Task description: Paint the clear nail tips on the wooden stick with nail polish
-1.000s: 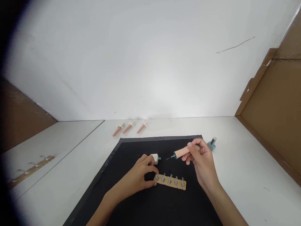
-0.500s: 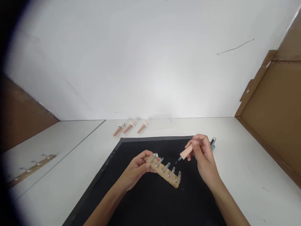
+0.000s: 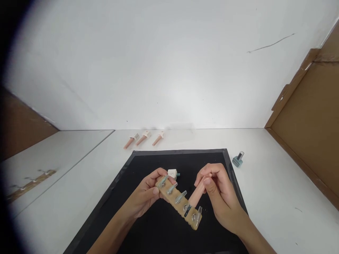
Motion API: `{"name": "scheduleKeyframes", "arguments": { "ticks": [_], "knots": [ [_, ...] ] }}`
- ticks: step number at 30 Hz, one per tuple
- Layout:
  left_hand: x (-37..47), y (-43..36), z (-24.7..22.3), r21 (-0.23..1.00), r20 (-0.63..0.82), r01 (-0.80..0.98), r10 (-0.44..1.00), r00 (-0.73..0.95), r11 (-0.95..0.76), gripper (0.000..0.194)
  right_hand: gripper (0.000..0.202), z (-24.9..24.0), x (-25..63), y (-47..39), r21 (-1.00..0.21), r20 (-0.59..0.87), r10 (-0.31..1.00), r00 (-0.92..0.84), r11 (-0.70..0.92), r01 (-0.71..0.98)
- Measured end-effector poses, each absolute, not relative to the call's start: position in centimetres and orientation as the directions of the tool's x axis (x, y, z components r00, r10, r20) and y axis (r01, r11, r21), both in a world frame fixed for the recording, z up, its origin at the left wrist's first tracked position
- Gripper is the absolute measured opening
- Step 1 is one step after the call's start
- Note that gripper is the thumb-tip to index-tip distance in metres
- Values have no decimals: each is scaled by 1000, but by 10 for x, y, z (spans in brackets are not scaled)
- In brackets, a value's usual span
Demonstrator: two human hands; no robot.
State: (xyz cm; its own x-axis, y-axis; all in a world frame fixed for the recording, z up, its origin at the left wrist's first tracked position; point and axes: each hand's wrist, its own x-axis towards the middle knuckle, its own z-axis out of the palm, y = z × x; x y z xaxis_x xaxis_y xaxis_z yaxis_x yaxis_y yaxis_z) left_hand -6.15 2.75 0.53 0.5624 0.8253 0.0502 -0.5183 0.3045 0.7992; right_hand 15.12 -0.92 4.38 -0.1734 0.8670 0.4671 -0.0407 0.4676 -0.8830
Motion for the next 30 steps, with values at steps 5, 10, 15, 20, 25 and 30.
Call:
{"name": "scheduleKeyframes", "arguments": {
  "ticks": [5,10,15,20,25,30],
  "knots": [
    [-62,27,7,793,73,-533,821,567,297,23,14,45,152,-8,-868,495,854,-162,496,-39],
    [-62,27,8,786,82,-543,820,566,296,22,13,46,154,-6,-858,514,853,-93,510,-59],
    [-62,28,7,786,90,-542,813,576,297,22,11,46,154,-9,-858,513,850,-118,503,-103],
    [-63,28,7,792,77,-531,814,576,301,23,13,46,156,-9,-844,536,832,-144,531,-76],
    [-64,26,8,787,66,-536,823,564,304,24,10,51,158,-8,-874,476,873,-108,455,-171],
    [-65,26,8,791,54,-541,848,527,286,27,7,53,162,-10,-886,462,865,-196,438,-154]
  ]
}}
